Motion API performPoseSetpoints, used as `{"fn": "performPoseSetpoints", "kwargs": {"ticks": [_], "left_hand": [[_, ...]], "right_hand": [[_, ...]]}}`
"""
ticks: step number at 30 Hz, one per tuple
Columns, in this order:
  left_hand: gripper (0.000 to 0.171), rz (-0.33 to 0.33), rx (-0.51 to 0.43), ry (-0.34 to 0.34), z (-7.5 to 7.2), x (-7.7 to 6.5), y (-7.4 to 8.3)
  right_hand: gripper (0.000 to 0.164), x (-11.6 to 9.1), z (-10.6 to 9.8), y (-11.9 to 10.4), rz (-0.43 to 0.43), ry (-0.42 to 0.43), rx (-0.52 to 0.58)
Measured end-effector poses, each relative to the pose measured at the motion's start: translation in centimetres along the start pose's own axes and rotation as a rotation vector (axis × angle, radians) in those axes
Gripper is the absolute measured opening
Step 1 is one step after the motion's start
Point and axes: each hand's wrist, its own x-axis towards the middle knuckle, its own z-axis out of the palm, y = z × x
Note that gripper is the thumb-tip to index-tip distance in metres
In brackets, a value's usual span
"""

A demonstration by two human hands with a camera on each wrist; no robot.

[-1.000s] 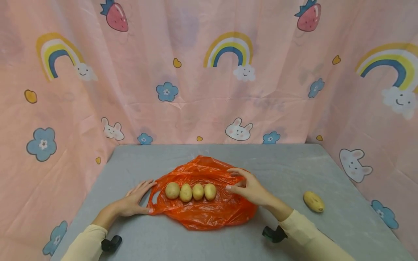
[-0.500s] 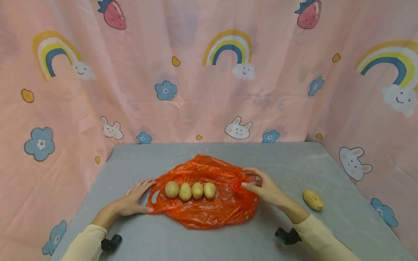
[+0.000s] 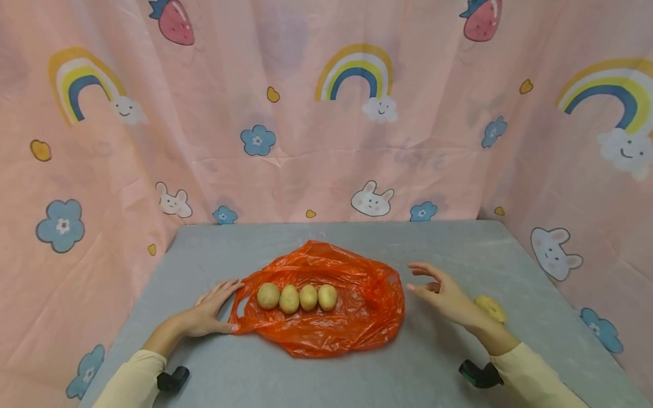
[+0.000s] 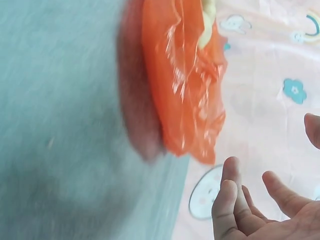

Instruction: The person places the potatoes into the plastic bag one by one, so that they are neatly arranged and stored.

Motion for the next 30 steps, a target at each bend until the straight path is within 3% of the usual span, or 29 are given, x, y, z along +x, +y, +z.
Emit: {"fn": "performPoseSetpoints", "kwargs": {"ticks": [11, 16, 22, 30], "left_hand": [[0.099, 0.003, -0.010, 0.012, 0.4, 0.3, -0.9], [0.099, 0.009, -0.020, -0.005, 0.1, 0.1, -0.3], [0.098, -0.032, -0.027, -0.032, -0.1, -0.2, 0.2], [0.096, -0.011, -0.022, -0.013, 0.0, -0.1, 0.0]], "right_hand": [[0.058, -2.0, -2.7, 1.5, 0.039, 0.036, -0.093], [0.057, -2.6, -3.7, 2.0, 0.040, 0.052, -0.133], [0.056, -3.2, -4.9, 2.5, 0.051, 0.070, -0.195], [0.053, -4.3, -7.2, 3.8, 0.047, 0.076, -0.255]]}}
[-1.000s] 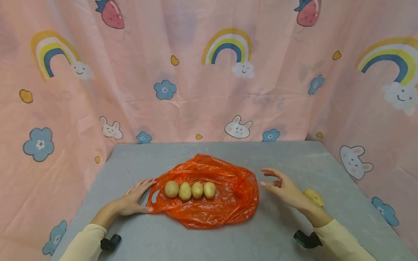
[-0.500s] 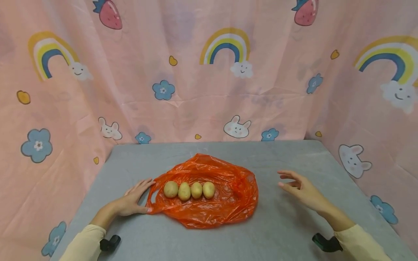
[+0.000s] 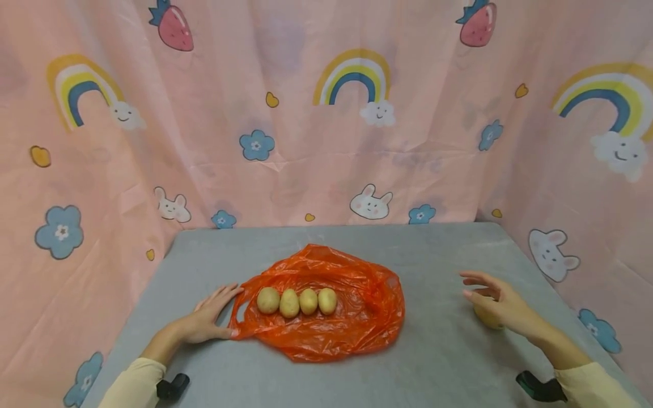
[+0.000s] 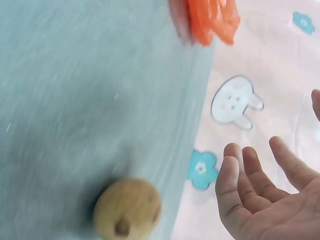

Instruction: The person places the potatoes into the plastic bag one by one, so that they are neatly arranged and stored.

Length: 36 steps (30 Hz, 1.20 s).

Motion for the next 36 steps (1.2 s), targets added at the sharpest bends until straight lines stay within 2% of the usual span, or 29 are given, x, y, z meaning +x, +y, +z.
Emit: {"fn": "performPoseSetpoints", "kwargs": {"ticks": [11, 17, 25, 36], "left_hand": [[0.095, 0.057, -0.009, 0.023, 0.0, 0.2, -0.5], [0.096, 0.046, -0.011, 0.001, 0.2, 0.4, -0.7], [0.097, 0.011, -0.011, 0.026, 0.9, 0.6, -1.4], [0.099, -0.004, -0.010, 0.039, 0.8, 0.4, -1.0]], "right_hand": [[0.059, -0.7, -1.0, 4.3, 0.038, -0.035, -0.075], [0.060, -0.8, -1.1, 6.3, 0.073, -0.077, -0.115], [0.053, -1.1, -0.4, 7.7, 0.028, -0.081, -0.115], [0.044, -0.9, -0.5, 8.4, -0.070, -0.028, -0.186]]}}
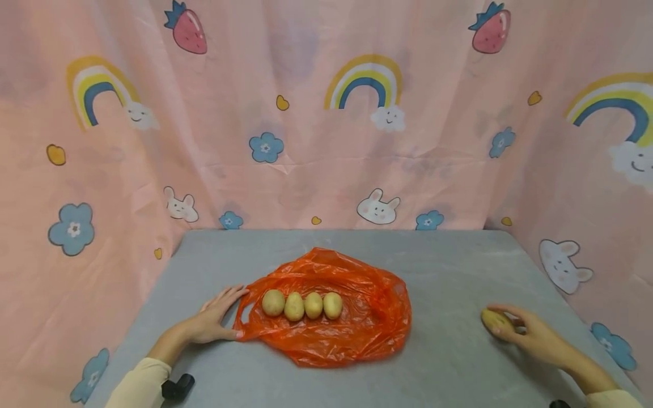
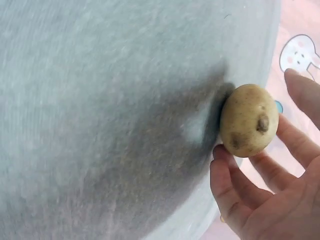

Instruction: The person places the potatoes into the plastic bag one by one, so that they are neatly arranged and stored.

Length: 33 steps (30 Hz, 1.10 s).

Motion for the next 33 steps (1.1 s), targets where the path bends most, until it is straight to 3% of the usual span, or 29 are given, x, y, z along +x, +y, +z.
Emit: {"fn": "performPoseSetpoints", "kwargs": {"ticks": [7, 11, 15, 18, 27, 33], "left_hand": [[0.097, -0.005, 0.019, -0.012, -0.4, 0.1, 0.7], [0.098, -0.002, 0.016, -0.013, -0.5, 0.1, 0.9], [0.097, -0.003, 0.003, -0.026, -0.5, -0.1, 1.1], [0.097, 0.002, -0.005, -0.021, -0.6, -0.3, 1.1], [0.095, 0.063, -0.008, 0.020, -0.7, -0.5, 0.6], [0.096, 0.041, 0.002, -0.002, -0.5, -0.4, 0.7]], "right_hand": [[0.042, 0.1, 0.0, 1.3, -0.162, 0.067, 0.033], [0.041, 0.2, -0.2, 1.1, -0.144, 0.050, -0.001], [0.049, 0.4, -0.4, 0.8, -0.085, -0.012, -0.032], [0.057, 0.7, -0.5, 0.7, -0.090, -0.054, -0.017], [0.057, 1.0, -0.5, 1.1, -0.233, -0.135, 0.145], [0.059, 0.9, -1.3, 0.9, -0.172, -0.262, 0.189]]}}
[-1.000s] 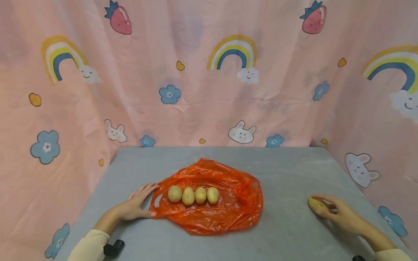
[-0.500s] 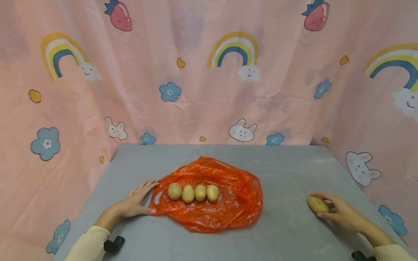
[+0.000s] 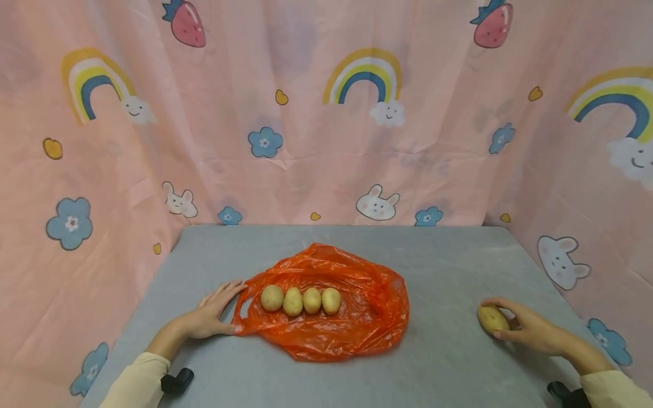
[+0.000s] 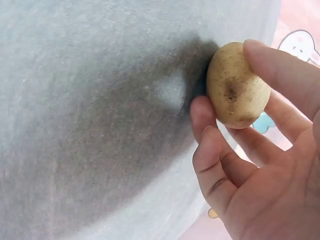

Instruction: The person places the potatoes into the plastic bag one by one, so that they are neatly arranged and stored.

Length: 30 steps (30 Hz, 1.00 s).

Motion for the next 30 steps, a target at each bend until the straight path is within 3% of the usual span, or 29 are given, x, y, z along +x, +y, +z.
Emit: {"fn": "performPoseSetpoints", "kwargs": {"ticks": [8, 23, 30], "left_hand": [[0.097, -0.017, 0.022, -0.009, 0.0, 0.0, 0.3], [0.096, -0.013, 0.025, -0.009, -0.6, 0.2, 0.8], [0.096, -0.021, 0.019, -0.018, -0.3, 0.0, 0.6]], "right_hand": [[0.060, 0.1, -0.1, -0.4, 0.049, -0.021, 0.047], [0.063, 1.8, 0.6, -3.2, 0.106, 0.116, 0.007], [0.059, 2.2, 1.5, -3.4, 0.025, 0.198, 0.023]]}}
